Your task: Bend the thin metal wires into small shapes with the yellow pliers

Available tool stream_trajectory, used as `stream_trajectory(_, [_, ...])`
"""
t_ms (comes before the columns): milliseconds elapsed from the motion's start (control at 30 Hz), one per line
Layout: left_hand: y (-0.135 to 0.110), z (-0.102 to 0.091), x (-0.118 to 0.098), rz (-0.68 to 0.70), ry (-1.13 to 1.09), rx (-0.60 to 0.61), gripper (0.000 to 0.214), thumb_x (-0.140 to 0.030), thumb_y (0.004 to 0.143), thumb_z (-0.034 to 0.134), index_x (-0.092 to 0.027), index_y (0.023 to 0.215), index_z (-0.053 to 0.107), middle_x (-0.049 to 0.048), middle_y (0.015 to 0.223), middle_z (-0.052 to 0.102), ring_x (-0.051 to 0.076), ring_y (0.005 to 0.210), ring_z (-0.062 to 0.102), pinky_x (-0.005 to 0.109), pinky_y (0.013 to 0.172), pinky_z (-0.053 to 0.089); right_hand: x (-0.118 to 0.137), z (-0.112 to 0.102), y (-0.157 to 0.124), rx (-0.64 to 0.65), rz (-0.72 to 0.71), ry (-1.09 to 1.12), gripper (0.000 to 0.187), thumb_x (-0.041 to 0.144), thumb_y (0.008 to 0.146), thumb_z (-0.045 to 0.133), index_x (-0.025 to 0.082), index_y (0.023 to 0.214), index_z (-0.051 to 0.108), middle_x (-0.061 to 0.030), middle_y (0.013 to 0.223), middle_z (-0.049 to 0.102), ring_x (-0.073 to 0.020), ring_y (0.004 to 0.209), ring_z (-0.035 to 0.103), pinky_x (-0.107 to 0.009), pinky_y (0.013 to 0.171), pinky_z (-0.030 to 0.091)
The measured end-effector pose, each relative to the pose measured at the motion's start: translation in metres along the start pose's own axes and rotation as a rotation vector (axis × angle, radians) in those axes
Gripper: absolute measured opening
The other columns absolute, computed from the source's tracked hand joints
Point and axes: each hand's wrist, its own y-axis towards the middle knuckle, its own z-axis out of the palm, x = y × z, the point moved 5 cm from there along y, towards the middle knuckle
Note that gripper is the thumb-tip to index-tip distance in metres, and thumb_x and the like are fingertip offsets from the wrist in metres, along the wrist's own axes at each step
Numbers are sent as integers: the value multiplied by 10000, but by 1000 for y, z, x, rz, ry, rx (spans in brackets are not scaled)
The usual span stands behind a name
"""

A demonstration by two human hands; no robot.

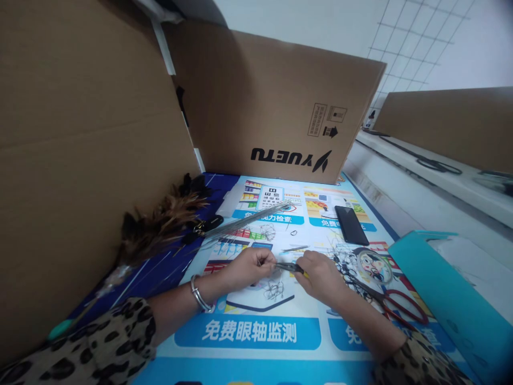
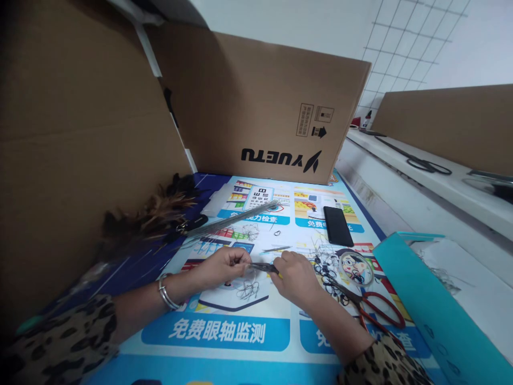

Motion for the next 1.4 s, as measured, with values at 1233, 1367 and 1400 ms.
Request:
stream_trajectory(1233, [-3, -4, -13, 139, 163, -157, 81, -149, 717, 490, -143, 652, 539, -35, 552, 465, 72, 503, 383, 163, 465, 291, 5, 5, -2, -25, 58, -48, 161, 311, 836, 440, 186, 846, 540, -51, 845, 556, -174, 794, 503, -263, 683, 341])
stream_trajectory(1367, [-3, -4, -14, 149, 173, -156, 82, -141, 714, 486, -138, 654, 541, -35, 567, 472, 71, 514, 389, 169, 481, 299, 5, 5, -1, -8, 67, -54, 166, 317, 839, 435, 187, 843, 537, -50, 842, 558, -170, 789, 509, -257, 670, 336])
stream_trajectory(1400, [-3, -4, -14, 152, 175, -155, 83, -138, 713, 483, -138, 652, 540, -36, 568, 473, 71, 515, 391, 170, 484, 300, 4, 4, -1, -2, 69, -56, 170, 321, 841, 433, 187, 841, 537, -51, 839, 559, -169, 788, 511, -256, 665, 335])
